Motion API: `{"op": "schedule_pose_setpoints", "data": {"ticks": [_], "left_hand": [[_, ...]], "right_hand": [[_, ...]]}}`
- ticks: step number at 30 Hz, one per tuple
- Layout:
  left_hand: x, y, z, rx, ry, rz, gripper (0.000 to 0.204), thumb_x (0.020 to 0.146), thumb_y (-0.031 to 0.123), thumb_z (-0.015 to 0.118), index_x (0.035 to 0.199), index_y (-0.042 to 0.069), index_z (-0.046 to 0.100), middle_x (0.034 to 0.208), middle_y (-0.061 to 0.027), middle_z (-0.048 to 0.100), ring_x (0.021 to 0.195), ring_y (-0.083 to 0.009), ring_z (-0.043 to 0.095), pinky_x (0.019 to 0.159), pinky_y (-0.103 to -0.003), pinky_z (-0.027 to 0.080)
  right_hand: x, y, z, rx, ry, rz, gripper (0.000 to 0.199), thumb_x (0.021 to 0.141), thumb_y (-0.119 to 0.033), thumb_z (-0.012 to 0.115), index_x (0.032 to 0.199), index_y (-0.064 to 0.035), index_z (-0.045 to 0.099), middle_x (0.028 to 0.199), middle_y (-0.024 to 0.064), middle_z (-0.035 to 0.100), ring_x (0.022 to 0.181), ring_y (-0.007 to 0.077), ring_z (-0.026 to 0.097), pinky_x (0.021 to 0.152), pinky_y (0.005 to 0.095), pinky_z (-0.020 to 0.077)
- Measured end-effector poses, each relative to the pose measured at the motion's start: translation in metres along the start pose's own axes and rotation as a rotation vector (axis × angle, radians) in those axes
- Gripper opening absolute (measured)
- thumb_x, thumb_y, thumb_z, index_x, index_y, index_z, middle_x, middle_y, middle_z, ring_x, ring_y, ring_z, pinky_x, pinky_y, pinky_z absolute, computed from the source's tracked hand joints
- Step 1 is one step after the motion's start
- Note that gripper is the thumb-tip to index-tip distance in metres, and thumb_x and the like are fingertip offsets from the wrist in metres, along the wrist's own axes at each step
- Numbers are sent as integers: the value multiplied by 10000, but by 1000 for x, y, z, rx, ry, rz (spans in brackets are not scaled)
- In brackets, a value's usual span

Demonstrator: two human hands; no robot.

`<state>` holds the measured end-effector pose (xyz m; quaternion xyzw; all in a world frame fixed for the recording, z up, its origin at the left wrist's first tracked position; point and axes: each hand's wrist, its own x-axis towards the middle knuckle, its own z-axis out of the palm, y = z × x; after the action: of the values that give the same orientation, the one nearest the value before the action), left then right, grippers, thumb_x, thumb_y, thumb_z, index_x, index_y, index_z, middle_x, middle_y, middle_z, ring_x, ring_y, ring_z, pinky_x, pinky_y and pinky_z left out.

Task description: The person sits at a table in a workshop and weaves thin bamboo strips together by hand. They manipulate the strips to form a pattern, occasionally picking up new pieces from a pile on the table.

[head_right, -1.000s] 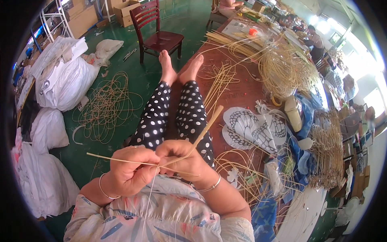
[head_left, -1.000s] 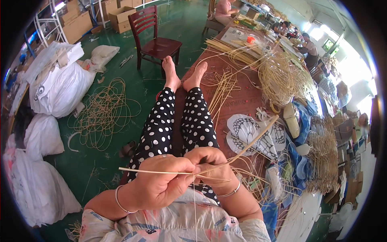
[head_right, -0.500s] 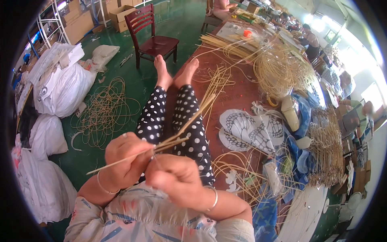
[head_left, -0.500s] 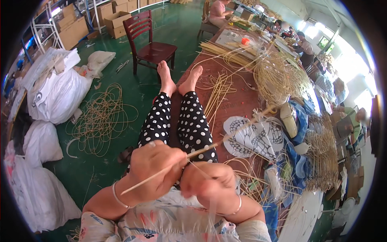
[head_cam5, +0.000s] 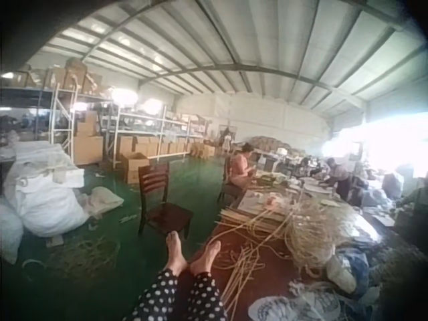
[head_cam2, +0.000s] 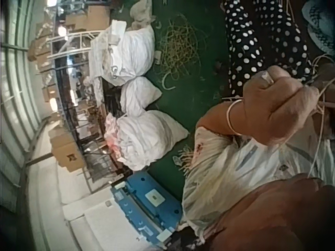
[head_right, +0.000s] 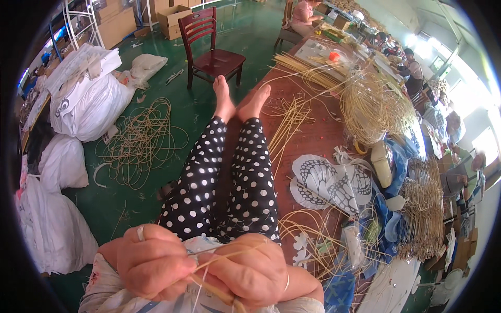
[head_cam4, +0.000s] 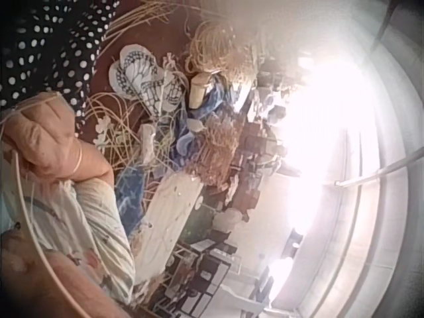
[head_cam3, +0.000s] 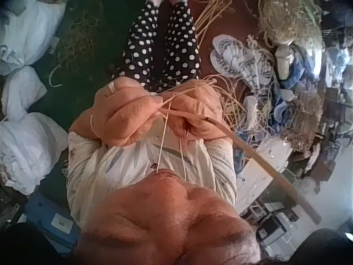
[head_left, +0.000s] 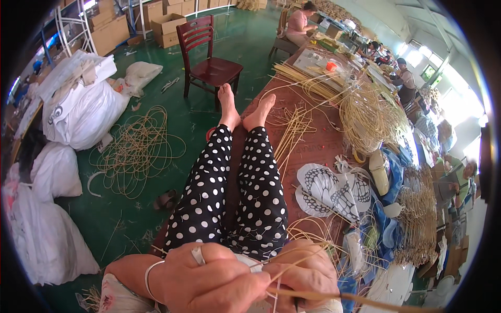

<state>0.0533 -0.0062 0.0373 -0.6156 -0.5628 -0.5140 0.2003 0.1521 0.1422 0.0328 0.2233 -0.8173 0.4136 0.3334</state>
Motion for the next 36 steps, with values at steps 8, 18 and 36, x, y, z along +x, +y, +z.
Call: {"op": "schedule_pose_setpoints", "data": {"ticks": [8, 18, 36], "left_hand": [[-15, -33, 14, 208, -12, -53, 261, 647, -10, 631, 893, -15, 541, 609, -37, 512, 464, -168, 479, 402, -260, 358], [-15, -41, 10, 228, 14, -104, 252, 642, 1, 634, 876, -7, 540, 589, -38, 506, 447, -162, 473, 399, -249, 357], [-6, -3, 4, -2, 75, -7, 215, 650, 31, 639, 848, -20, 574, 646, -53, 556, 480, -152, 527, 393, -249, 396]], "right_hand": [[-11, 55, 45, -52, 251, 125, 205, 622, 81, 591, 771, -48, 537, 649, 62, 561, 527, 209, 549, 477, 292, 425], [8, 22, 19, 666, -106, 138, 144, 654, 38, 614, 747, -25, 524, 668, 75, 564, 537, 226, 536, 502, 301, 431], [-6, 3, 4, -131, -7, -95, 281, 569, -21, 646, 841, -22, 576, 667, 58, 565, 550, 184, 550, 473, 286, 423]]}}
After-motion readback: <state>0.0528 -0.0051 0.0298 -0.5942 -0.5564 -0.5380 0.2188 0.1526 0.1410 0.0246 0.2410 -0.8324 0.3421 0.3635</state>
